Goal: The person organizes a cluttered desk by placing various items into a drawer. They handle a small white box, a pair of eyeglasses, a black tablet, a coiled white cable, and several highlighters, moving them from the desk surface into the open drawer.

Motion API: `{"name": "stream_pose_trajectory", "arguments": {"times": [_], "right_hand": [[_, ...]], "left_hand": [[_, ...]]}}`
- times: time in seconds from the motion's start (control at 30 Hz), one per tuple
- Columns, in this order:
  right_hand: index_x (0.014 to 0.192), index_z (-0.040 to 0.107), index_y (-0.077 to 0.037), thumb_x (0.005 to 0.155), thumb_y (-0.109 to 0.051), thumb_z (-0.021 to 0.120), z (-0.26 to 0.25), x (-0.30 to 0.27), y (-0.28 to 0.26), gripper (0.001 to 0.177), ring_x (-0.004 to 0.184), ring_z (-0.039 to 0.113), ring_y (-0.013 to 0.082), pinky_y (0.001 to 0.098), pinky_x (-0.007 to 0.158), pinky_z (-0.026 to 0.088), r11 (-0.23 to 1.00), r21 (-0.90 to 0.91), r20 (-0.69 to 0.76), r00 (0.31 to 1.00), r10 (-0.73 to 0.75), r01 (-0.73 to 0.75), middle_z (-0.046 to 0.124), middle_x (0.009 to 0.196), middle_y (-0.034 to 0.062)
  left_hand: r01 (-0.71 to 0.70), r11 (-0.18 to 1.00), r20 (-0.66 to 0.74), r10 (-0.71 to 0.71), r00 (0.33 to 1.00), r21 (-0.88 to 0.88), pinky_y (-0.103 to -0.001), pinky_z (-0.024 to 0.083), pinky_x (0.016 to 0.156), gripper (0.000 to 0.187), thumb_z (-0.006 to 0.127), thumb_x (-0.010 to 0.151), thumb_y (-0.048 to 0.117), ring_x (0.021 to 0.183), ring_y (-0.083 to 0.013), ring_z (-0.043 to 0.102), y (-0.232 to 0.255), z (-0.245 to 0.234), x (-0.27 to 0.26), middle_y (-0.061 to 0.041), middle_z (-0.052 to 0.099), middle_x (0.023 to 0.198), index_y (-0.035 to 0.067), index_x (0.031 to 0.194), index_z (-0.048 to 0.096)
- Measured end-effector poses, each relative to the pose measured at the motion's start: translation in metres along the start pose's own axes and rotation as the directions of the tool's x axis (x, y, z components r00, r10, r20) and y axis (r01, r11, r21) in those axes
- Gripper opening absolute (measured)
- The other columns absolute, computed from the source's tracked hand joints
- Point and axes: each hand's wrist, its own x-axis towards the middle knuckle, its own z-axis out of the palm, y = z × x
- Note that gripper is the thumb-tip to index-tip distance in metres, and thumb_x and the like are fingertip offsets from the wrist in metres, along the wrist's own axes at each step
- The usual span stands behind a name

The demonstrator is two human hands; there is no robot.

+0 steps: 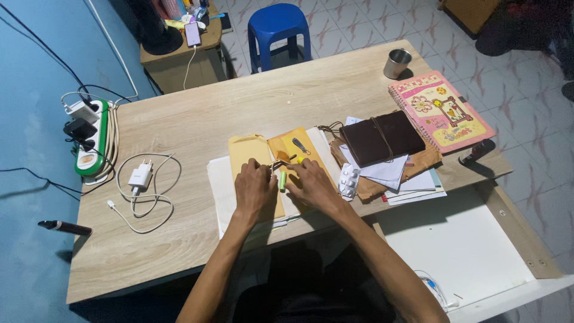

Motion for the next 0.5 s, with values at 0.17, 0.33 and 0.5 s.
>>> {"name": "stream_pose_trajectory", "arguments": {"times": [0.17, 0.33, 0.5], "right_hand": [[0.125, 0.067, -0.008, 0.091, -0.027, 0.075, -0.026, -0.016, 0.015, 0.04, 0.093, 0.061, 0.0235, 0.04, 0.083, 0.052, 0.992, 0.111, -0.187, 0.982, -0.04, 0.061, 0.062, 0.096, 0.0103], [0.126, 0.07, -0.013, 0.093, -0.026, 0.071, -0.061, -0.035, 0.025, 0.035, 0.077, 0.063, 0.0218, 0.0371, 0.071, 0.055, 0.957, 0.289, -0.16, 0.984, 0.077, -0.028, 0.066, 0.092, 0.0091], [0.134, 0.062, -0.007, 0.096, -0.027, 0.074, -0.112, -0.081, 0.016, 0.044, 0.094, 0.066, 0.0263, 0.0344, 0.076, 0.054, 0.896, 0.231, -0.407, 0.875, -0.264, 0.378, 0.064, 0.11, 0.0191]], "left_hand": [[-0.037, 0.996, -0.027, 0.04, 0.999, 0.084, -0.048, 0.053, 0.067, 0.019, 0.075, 0.081, 0.021, 0.086, -0.0321, 0.062, 0.007, 0.007, 0.002, -0.016, 0.061, 0.092, 0.005, 0.09, 0.076], [-0.008, 0.996, -0.043, 0.012, 0.999, 0.09, -0.043, 0.054, 0.069, 0.017, 0.075, 0.086, 0.021, 0.084, -0.0272, 0.064, 0.024, -0.007, 0.005, -0.013, 0.062, 0.093, 0.004, 0.088, 0.076], [-0.18, 0.925, -0.004, 0.189, 0.982, -0.336, -0.034, 0.055, 0.061, 0.017, 0.078, 0.086, 0.018, 0.075, -0.0209, 0.067, 0.077, -0.043, -0.002, -0.01, 0.067, 0.096, 0.007, 0.099, 0.078]]}}
